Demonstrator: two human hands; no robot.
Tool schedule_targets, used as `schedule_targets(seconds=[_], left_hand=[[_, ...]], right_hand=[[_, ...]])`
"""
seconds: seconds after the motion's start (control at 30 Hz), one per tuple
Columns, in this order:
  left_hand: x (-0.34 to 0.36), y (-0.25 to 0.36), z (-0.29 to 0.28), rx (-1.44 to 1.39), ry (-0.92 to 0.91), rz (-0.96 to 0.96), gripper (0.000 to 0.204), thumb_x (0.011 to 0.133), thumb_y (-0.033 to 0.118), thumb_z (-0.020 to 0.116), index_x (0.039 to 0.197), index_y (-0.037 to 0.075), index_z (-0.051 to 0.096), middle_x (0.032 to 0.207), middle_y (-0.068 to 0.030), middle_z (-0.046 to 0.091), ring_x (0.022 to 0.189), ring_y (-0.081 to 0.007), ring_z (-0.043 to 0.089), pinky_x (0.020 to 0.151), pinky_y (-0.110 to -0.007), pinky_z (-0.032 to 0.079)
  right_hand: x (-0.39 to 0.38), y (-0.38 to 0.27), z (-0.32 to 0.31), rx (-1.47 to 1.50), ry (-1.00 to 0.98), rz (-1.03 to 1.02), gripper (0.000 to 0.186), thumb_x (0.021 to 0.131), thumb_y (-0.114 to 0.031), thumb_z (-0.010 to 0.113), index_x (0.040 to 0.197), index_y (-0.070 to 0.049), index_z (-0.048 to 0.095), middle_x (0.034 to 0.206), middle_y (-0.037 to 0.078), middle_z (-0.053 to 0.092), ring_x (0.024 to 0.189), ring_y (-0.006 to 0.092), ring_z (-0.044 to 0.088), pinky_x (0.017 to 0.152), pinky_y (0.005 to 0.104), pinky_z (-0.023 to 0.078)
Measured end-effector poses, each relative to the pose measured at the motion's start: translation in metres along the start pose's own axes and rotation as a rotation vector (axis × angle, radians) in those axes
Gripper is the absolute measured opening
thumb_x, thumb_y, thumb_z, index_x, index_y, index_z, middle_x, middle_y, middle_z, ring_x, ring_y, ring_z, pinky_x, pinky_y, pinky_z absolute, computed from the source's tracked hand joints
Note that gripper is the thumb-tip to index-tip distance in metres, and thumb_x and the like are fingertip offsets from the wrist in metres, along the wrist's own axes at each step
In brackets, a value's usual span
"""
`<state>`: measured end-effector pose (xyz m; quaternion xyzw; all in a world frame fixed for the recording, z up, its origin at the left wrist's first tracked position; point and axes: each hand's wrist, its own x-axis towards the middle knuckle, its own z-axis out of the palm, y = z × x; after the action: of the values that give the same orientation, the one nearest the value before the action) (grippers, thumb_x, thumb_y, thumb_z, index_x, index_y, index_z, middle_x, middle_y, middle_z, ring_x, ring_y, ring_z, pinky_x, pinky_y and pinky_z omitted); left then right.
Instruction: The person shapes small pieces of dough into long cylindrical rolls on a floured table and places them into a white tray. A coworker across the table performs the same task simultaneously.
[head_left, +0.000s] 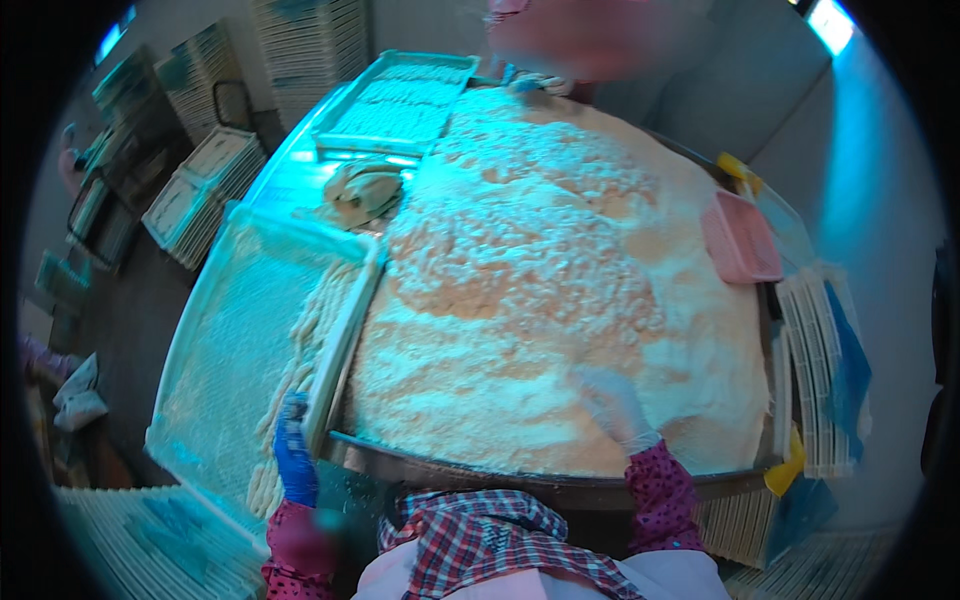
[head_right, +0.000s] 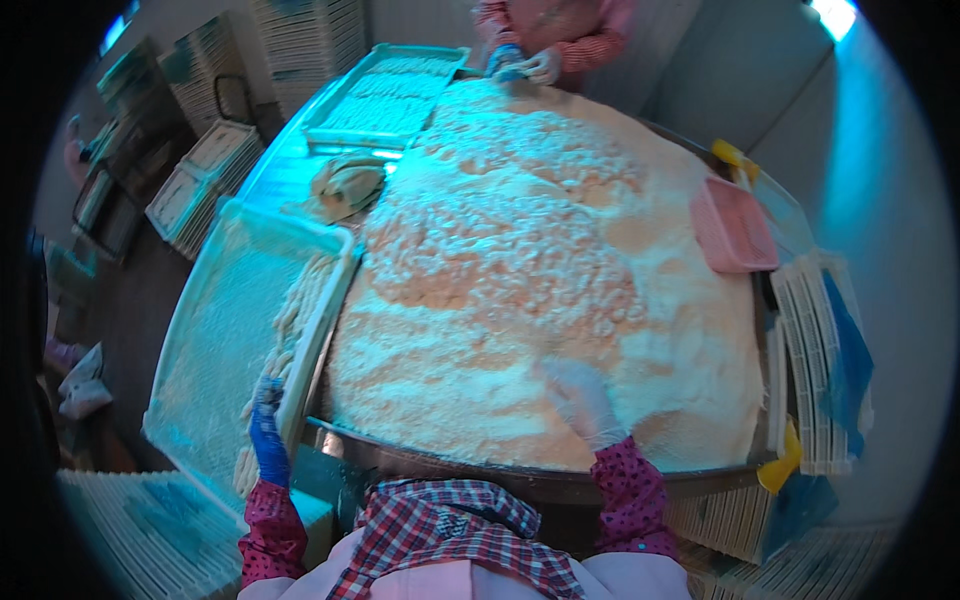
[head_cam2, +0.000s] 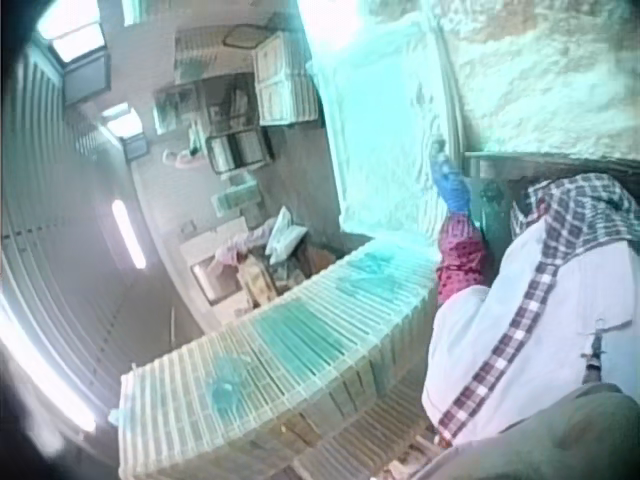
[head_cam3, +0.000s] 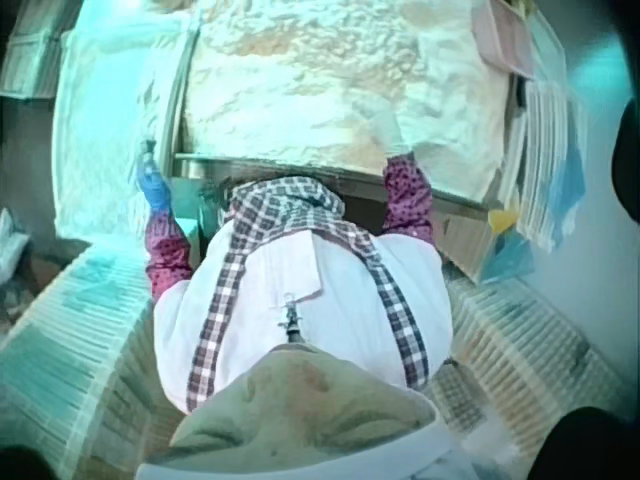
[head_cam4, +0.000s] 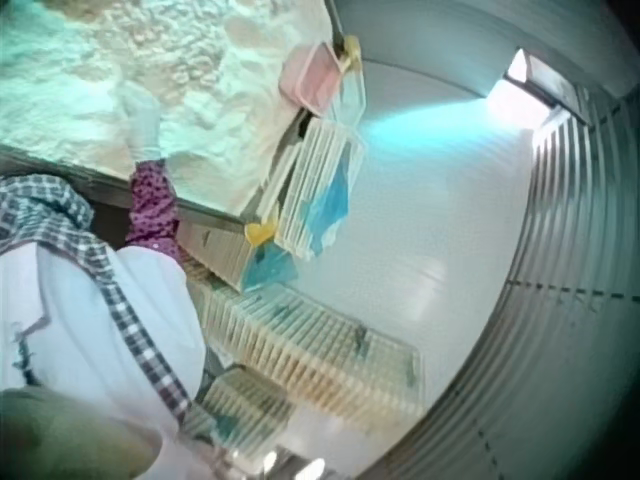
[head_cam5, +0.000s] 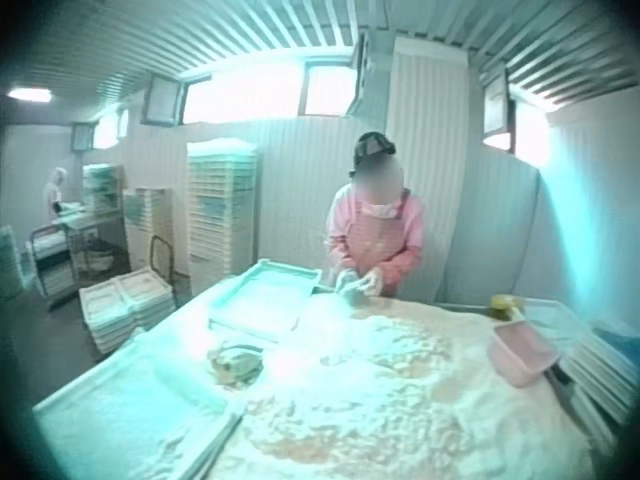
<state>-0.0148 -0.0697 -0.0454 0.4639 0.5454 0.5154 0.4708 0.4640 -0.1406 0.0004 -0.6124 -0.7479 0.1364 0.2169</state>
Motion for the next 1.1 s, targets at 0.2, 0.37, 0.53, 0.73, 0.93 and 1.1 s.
schedule_targets(seconds=[0.2, 0.37, 0.53, 0.73, 0.93, 1.1], left_hand=[[-0.015, 0.022, 0.191, 0.865, -0.789, 0.806, 0.073, 0.075, 0.033, 0.069, 0.135, 0.008, 0.037, 0.133, -0.0157, 0.044, 0.123, -0.0343, 0.041, 0.1, -0.042, 0.035], [0.011, -0.011, 0.275, 0.847, -1.012, 0.716, 0.06, 0.073, 0.026, 0.068, 0.127, 0.013, 0.046, 0.119, -0.013, 0.053, 0.108, -0.0317, 0.05, 0.087, -0.041, 0.044], [0.023, -0.016, 0.256, 0.88, -0.934, 0.732, 0.043, 0.074, 0.02, 0.066, 0.115, 0.014, 0.056, 0.109, -0.0129, 0.058, 0.093, -0.033, 0.056, 0.077, -0.042, 0.048], [-0.024, -0.044, 0.329, 0.515, -0.789, 0.456, 0.032, 0.087, 0.023, 0.056, 0.117, 0.011, 0.054, 0.104, -0.0083, 0.06, 0.087, -0.0317, 0.059, 0.076, -0.039, 0.048], [-0.059, -0.059, 0.325, -1.023, -0.702, -0.412, 0.051, 0.095, 0.034, 0.042, 0.137, 0.005, 0.034, 0.122, -0.0108, 0.053, 0.105, -0.0219, 0.052, 0.092, -0.035, 0.042], [-0.043, -0.01, 0.282, -0.751, -0.579, -0.684, 0.051, 0.096, 0.036, 0.039, 0.138, 0.008, 0.031, 0.111, -0.0092, 0.055, 0.072, -0.012, 0.047, 0.068, -0.027, 0.044]], right_hand=[[-0.007, -0.025, 0.023, -0.085, 0.067, 0.178, 0.057, 0.073, -0.027, 0.069, 0.125, -0.013, 0.05, 0.12, 0.009, 0.054, 0.11, 0.0283, 0.05, 0.096, 0.0398, 0.038], [-0.021, 0.002, 0.037, -0.143, 0.039, 0.201, 0.05, 0.072, -0.024, 0.068, 0.118, -0.012, 0.055, 0.114, 0.009, 0.057, 0.107, 0.0267, 0.052, 0.093, 0.0392, 0.04], [-0.064, 0.024, 0.01, -0.189, 0.289, 0.397, 0.038, 0.074, -0.021, 0.066, 0.11, -0.009, 0.06, 0.104, 0.011, 0.063, 0.098, 0.0281, 0.058, 0.086, 0.0385, 0.044], [-0.013, -0.009, 0.009, -0.15, 0.394, 0.176, 0.037, 0.081, -0.022, 0.06, 0.116, -0.008, 0.058, 0.113, 0.011, 0.06, 0.105, 0.0301, 0.055, 0.092, 0.0405, 0.041], [0.019, -0.051, 0.044, 0.06, 0.34, 0.166, 0.051, 0.089, -0.027, 0.049, 0.134, -0.005, 0.039, 0.139, 0.016, 0.036, 0.134, 0.0288, 0.026, 0.111, 0.0405, 0.018], [0.062, -0.023, 0.038, 0.284, 0.533, 0.068, 0.047, 0.085, -0.027, 0.057, 0.124, -0.003, 0.047, 0.124, 0.018, 0.05, 0.118, 0.0344, 0.044, 0.099, 0.0445, 0.033]])
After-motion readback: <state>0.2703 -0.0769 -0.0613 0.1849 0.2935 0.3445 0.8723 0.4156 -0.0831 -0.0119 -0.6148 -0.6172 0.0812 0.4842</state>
